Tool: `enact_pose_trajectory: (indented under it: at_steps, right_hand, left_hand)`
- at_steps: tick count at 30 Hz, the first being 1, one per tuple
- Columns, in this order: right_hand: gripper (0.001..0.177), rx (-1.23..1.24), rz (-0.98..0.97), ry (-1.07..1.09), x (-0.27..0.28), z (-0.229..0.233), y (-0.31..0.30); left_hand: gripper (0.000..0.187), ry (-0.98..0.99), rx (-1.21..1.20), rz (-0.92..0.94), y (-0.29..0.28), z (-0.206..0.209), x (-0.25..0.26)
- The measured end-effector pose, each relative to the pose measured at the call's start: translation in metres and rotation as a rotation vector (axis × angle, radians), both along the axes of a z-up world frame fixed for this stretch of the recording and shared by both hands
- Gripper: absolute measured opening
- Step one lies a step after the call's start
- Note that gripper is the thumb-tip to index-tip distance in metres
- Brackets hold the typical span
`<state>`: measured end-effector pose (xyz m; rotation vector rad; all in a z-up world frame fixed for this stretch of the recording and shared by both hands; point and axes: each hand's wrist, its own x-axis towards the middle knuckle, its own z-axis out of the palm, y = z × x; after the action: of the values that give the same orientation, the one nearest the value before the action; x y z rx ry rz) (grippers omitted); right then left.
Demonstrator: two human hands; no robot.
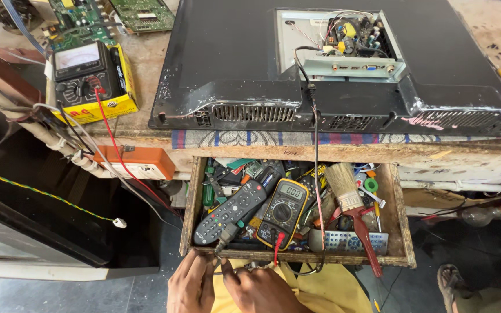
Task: The person strips the insulation from the ends of several wires using a small knife. They then connect the exposed wire ends to a small white connector and insert the connector into a slot on an electronic device.
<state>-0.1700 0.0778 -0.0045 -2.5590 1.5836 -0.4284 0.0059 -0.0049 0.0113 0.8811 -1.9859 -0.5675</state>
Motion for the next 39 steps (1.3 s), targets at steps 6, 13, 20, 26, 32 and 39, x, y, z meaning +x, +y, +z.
enact_pose_trajectory:
  at_steps: [6,13,20,26,32,39]
  right_hand:
    - [0.065,0.347,-0.056,-0.055,0.002,0.021,0.006]
    - [0.058,0.2,-0.142,-0.14,0.01,0.043,0.015]
    - [0.041,0.212,-0.161,-0.171,0.01,0.055,-0.007]
    - [0.037,0.22,-0.137,-0.113,0.01,0.055,-0.016]
    - [0.06,0.191,-0.16,-0.193,0.004,0.059,0.003]
    - [0.043,0.091,-0.301,-0.575,-0.005,0.066,0.003]
  left_hand:
    - [0.013,0.005,0.18,0.086,0.008,0.021,-0.005]
    - [0.011,-0.035,0.189,0.02,0.011,0.015,0.011]
    - [0.026,-0.008,0.047,-0.19,-0.006,0.012,0.019]
    - [0.016,0.041,0.101,-0.15,0.001,0.008,0.014]
    - [0.013,0.131,0.154,-0.084,0.004,0.0,0.009]
    - [0.012,0.578,0.579,-0.236,0.014,-0.012,0.012]
